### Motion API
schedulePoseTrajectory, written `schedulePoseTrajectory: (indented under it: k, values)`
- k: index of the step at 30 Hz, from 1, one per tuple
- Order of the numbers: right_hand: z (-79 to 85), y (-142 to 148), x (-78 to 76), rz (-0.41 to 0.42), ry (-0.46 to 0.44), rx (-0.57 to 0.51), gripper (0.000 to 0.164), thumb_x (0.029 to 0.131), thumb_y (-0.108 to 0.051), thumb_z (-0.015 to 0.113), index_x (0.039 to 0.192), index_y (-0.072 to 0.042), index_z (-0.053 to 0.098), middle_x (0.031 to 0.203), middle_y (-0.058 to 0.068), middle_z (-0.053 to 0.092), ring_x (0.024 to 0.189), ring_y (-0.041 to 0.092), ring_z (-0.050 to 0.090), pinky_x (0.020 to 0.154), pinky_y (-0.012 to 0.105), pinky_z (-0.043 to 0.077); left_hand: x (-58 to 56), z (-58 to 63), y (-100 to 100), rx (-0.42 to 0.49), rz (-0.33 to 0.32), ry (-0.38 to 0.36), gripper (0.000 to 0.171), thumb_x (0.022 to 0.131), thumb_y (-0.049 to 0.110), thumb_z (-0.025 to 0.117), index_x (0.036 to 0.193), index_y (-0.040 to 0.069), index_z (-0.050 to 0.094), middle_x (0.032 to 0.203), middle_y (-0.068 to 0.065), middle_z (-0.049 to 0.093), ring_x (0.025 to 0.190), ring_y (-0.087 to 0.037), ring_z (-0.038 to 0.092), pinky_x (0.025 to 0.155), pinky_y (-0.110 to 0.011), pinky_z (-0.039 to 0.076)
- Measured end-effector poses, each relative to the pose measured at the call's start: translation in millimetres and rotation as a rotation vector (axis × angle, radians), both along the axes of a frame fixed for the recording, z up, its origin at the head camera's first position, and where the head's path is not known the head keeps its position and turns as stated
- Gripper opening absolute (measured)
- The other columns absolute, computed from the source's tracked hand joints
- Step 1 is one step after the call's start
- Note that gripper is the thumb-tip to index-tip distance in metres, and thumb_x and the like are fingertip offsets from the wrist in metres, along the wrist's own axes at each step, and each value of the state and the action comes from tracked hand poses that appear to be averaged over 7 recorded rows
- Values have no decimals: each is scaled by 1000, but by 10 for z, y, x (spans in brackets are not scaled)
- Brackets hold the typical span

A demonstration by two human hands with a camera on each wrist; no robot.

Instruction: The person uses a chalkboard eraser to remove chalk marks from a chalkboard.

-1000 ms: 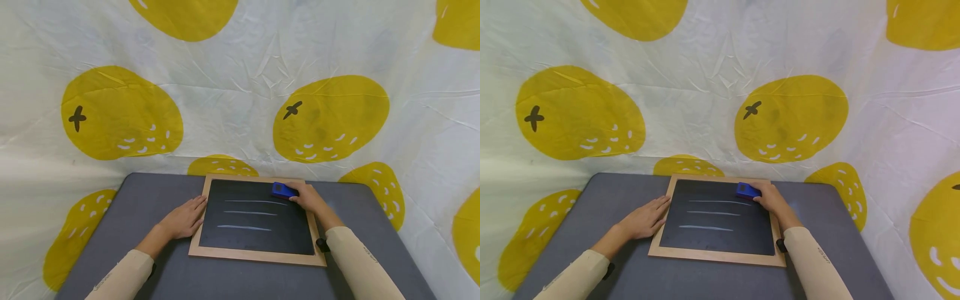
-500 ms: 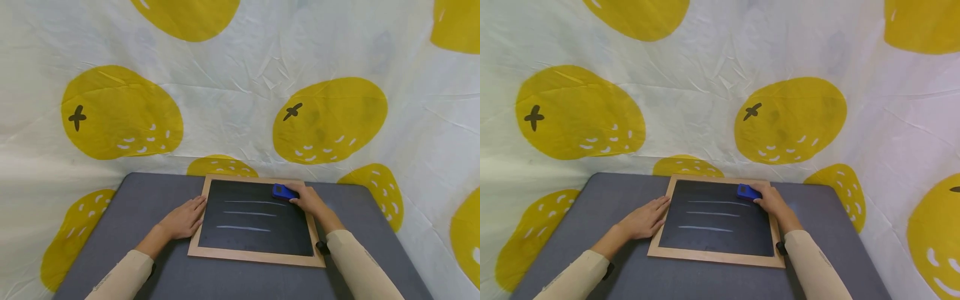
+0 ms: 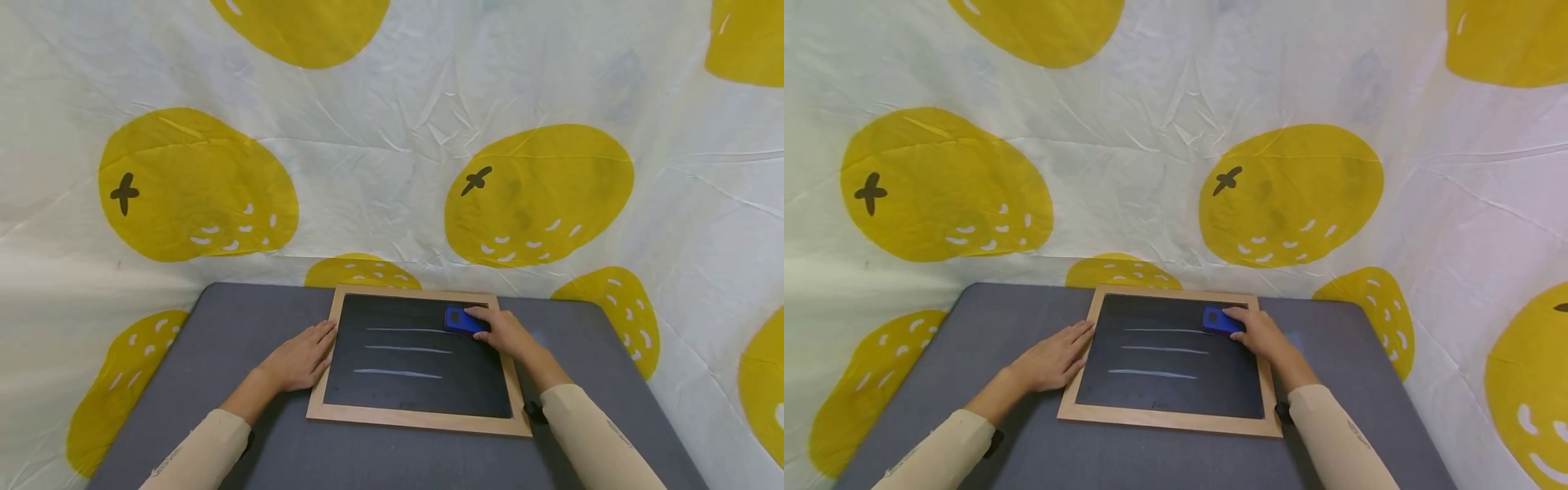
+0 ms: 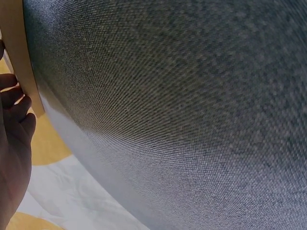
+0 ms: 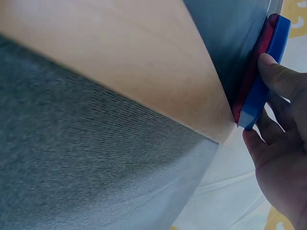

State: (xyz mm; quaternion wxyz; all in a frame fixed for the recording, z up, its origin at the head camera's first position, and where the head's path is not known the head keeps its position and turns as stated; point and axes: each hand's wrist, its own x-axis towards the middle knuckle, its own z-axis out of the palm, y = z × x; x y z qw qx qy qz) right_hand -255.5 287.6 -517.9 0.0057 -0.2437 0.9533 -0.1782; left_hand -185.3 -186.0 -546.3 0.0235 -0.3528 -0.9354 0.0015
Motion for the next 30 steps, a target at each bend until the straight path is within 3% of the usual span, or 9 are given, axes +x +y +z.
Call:
schedulePoseTrajectory:
  k: [18, 30]
  values:
    - [1, 50, 247, 67, -23, -8, 57, 90, -13, 80, 144, -11, 62, 136, 23, 66, 118, 45, 67, 97, 61, 54, 39, -1, -32, 57, -23, 29, 60, 105, 27, 53, 152, -9, 42, 160, -27, 40, 147, -42, 42, 117, -53, 41]
    - [1, 63, 246, 81, -4, -37, 58, 90, -12, 79, 145, -9, 60, 138, 23, 65, 119, 45, 66, 97, 61, 54, 31, 25, -30, 52, -8, -4, 62, 107, 29, 51, 155, -8, 38, 163, -25, 36, 151, -40, 38, 121, -50, 38]
